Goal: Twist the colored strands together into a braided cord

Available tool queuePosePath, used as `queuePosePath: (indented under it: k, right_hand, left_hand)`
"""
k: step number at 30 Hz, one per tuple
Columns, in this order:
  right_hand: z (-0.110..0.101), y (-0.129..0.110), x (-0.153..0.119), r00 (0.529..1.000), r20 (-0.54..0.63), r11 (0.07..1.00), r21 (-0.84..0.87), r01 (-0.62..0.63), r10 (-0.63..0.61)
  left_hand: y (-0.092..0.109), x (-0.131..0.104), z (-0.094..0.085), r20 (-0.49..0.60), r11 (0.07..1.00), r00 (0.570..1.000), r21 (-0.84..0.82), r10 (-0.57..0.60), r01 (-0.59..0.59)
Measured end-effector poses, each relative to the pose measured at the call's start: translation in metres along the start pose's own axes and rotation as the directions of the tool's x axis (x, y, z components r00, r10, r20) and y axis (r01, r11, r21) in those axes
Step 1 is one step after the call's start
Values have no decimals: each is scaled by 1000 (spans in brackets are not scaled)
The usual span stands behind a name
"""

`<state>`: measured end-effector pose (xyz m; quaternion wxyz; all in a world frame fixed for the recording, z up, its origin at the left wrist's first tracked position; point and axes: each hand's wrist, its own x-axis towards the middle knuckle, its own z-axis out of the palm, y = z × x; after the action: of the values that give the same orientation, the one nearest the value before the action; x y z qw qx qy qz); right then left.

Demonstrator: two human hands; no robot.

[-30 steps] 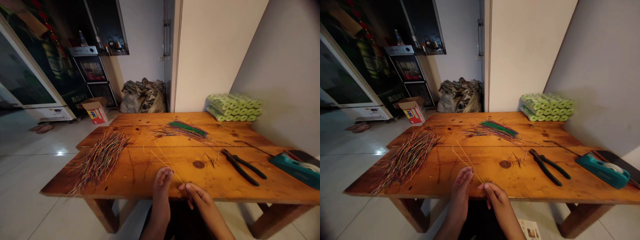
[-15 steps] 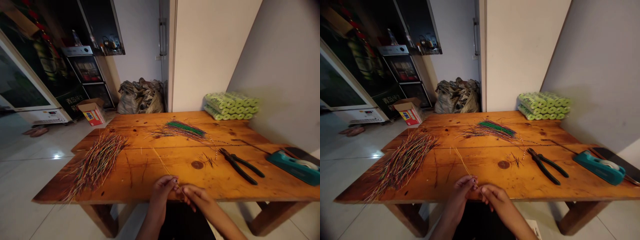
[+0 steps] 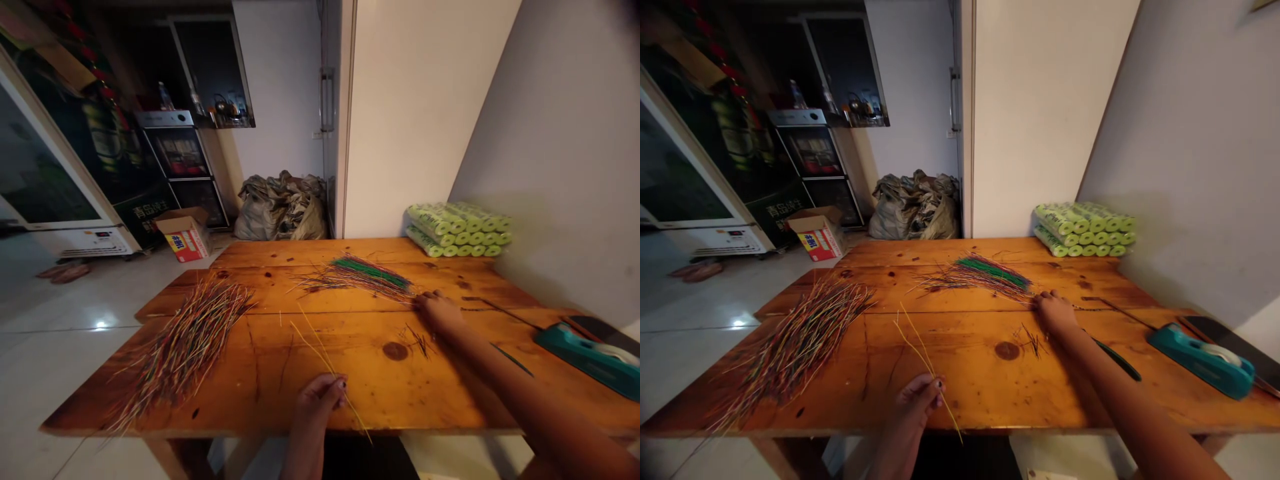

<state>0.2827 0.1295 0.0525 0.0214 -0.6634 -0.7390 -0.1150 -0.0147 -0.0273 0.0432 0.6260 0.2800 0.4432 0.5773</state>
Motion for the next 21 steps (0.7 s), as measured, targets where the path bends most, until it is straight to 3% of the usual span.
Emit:
queuePosePath:
  k: [8,16,18,21]
  right_hand:
    - [7,8,5,990,-12,984,-114,138,-140]
    - [-21,20,-22,992,-65,982,-162,94,-106]
    - [-28,26,-33,996,-76,993,-105,47,-55]
    - [-35,35,-47,993,-86,984,163,-71,86]
  left_hand:
    - [-7,4,-2,49,1000,999,19,7,-8]
    - [2,-7,6,-3,1000,1000,2,6,-6]
    - [1,-8,9,2,1000,1000,8,-8,8]
    - [-3,-7,12,29,999,999,14,-35,35]
